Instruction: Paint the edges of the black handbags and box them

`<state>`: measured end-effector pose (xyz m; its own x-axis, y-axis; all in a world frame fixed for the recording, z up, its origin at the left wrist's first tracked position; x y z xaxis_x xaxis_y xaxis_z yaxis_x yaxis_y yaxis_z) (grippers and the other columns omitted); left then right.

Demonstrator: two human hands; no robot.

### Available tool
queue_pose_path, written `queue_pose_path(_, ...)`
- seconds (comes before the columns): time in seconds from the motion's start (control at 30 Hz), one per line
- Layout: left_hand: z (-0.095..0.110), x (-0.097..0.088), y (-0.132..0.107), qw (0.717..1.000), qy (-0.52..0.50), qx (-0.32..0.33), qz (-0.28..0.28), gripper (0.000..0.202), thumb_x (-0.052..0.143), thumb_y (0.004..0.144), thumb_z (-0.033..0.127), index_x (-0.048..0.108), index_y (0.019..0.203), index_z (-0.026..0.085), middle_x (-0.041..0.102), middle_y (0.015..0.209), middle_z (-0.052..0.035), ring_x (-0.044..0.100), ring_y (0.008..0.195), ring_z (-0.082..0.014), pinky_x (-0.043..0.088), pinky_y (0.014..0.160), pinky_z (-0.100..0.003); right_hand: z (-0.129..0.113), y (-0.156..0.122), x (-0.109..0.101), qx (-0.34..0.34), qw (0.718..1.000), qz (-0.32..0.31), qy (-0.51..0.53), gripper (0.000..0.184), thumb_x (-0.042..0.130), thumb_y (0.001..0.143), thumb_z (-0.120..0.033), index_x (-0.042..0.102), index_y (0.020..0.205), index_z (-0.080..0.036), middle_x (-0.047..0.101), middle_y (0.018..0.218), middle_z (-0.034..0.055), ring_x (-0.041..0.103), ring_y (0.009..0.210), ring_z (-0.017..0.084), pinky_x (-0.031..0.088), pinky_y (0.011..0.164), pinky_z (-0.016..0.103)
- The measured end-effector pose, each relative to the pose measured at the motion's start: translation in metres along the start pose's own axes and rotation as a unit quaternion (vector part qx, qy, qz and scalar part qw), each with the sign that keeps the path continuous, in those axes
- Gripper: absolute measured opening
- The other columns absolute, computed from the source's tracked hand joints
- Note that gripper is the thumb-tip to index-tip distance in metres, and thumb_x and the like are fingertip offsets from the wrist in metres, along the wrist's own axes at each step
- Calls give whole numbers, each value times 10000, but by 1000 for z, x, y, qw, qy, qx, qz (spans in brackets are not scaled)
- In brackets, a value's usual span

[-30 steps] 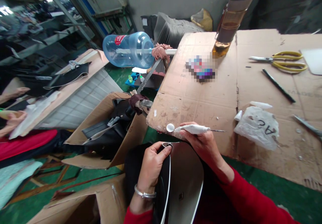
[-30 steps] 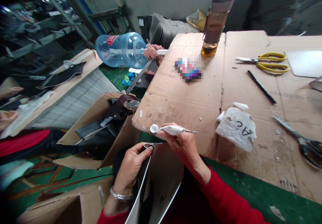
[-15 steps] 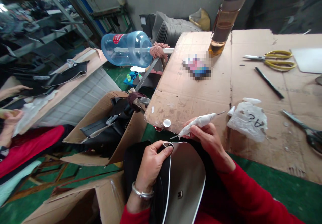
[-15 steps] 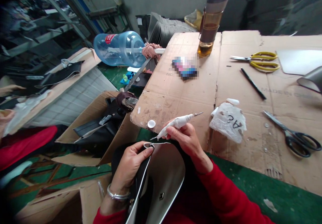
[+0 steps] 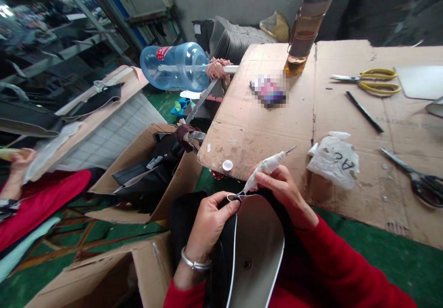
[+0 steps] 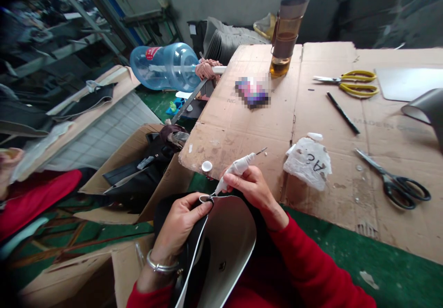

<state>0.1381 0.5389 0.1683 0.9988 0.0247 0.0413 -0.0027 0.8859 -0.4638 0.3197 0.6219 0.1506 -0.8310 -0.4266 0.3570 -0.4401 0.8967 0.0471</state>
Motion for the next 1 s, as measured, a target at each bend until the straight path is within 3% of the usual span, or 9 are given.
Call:
queue_pose_path(0.4, -1, 2, -2, 1000, -6, -5, 10, 249, 808, 808, 394, 794, 864, 152, 705, 788, -39, 588, 703, -167, 448, 649, -232, -1, 3, -1, 16, 998, 4, -57, 430, 763, 874, -564, 727, 757, -152, 702, 671, 49, 647, 621, 188, 520, 606, 287)
queue_pose_path(0.8, -11, 14, 1, 993, -104, -55, 4, 175, 785, 735, 304, 704, 712, 151, 612, 645, 10, 496, 567, -104, 375, 534, -199, 4, 1, -3, 41, 995, 9, -91, 432, 741, 896, -526, 680, 694, -149, 640, 602, 27, 579, 551, 154, 441, 535, 253)
queue_pose_path(0.93, -13, 12, 4, 985, -159, -57, 25, 182, 783, 689, 257, 642, 634, 156, 551, 565, 42, 454, 491, -77, 337, 480, -184, 3, 1, -2, 17, 997, 50, -60, 395, 734, 911, -510, 685, 739, -158, 632, 628, 16, 577, 569, 156, 456, 548, 258)
queue_pose_path(1.0, -14, 5, 5, 980, -185, -50, 55, 176, 808, 676, 254, 662, 658, 156, 591, 578, 39, 503, 497, -82, 376, 490, -181, 2, 3, 0, -12, 995, 90, -51, 342, 739, 913, -499, 713, 837, -167, 656, 700, 16, 591, 606, 159, 475, 568, 259)
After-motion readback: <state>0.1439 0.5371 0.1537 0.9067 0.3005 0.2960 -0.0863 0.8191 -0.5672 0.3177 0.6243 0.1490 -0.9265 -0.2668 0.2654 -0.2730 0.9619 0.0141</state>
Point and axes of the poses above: each hand's wrist, its own y-axis towards the middle knuckle, its own x-axis out of the palm, z = x × y, the point moved 3 cm from there along y, towards the middle knuckle
